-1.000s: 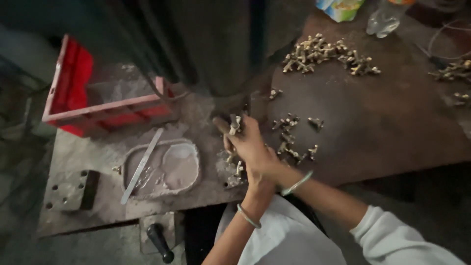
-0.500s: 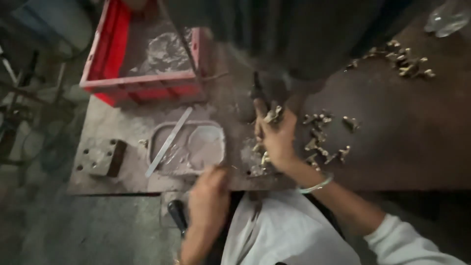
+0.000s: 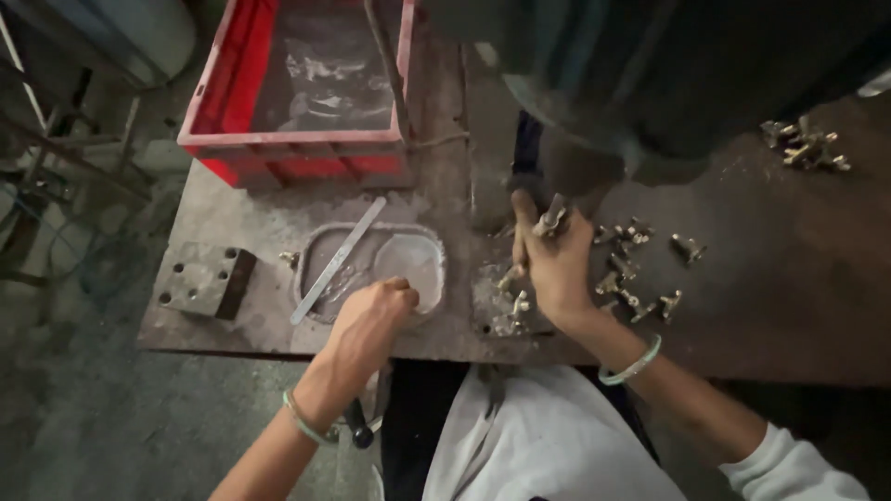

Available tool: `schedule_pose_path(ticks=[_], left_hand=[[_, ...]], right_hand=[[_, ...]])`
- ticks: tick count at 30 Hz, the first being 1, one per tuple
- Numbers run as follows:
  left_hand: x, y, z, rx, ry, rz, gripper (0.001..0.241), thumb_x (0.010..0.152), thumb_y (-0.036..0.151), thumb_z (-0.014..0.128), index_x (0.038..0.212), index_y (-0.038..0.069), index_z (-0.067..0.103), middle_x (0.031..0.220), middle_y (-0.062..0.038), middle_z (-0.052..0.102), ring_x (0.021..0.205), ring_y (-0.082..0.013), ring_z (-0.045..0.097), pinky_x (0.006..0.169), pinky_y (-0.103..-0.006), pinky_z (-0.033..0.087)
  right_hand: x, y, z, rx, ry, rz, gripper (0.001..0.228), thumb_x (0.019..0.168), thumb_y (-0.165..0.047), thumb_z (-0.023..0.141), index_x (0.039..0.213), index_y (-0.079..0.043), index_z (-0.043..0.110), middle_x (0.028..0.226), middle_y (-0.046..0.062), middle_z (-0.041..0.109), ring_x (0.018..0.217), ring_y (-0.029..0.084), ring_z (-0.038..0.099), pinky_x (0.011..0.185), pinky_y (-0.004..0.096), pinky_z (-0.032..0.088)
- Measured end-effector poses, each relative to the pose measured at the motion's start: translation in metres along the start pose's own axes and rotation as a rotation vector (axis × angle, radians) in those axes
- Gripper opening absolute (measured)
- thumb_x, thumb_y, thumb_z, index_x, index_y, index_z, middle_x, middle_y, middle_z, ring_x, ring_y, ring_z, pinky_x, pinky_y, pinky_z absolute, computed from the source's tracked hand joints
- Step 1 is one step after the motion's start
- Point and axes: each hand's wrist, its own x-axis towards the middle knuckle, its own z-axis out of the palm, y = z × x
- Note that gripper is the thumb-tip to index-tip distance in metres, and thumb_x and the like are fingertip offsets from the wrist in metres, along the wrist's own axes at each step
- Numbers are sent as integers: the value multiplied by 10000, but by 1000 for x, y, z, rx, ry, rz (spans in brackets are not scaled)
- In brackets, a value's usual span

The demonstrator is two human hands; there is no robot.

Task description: The person picks up small brass fittings one at a time from the workbench, holds each under a drill press to thread it, dips the threaded fitting into a tray of liquid, and sets it aside with the finished pieces.

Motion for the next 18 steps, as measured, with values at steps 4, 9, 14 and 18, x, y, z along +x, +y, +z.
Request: schedule_pose_path(ticks=[4, 9, 14, 18], left_hand=[[7, -18, -18, -107, -11, 24, 203, 716, -7, 692, 891, 70, 761, 950, -136, 739, 932, -363, 708, 773, -438, 554], [4, -54, -16, -826, -141, -261, 222, 784, 71, 800, 996, 10, 811, 897, -95, 833, 816, -175, 789, 759, -302, 622], [-15, -29, 7, -1237, -120, -495, 215, 856, 60, 771, 1059, -9, 786, 940, -66, 798, 843, -118, 725, 761, -273, 574], [-19, 38, 54, -1405, 148, -522, 173, 859, 40, 765, 1024, -12, 772, 937, -62, 801, 847, -99, 731, 768, -236, 582]], right_hand=[[11, -7, -1, -10, -35, -24, 245, 1028, -237, 660, 879, -86, 537, 546, -5, 481, 431, 85, 424, 395, 283, 331], [10, -3, -5, 39, 33, 46, 201, 999, -208, 695, 902, -78, 577, 558, -10, 485, 440, 82, 435, 400, 276, 333], [10, -2, -8, 49, -85, 41, 286, 1019, -228, 684, 844, -71, 521, 535, -9, 485, 415, 82, 431, 388, 272, 323], [13, 2, -14, 25, -117, 52, 301, 1029, -199, 690, 828, -54, 519, 542, 6, 510, 433, 89, 453, 397, 274, 318]])
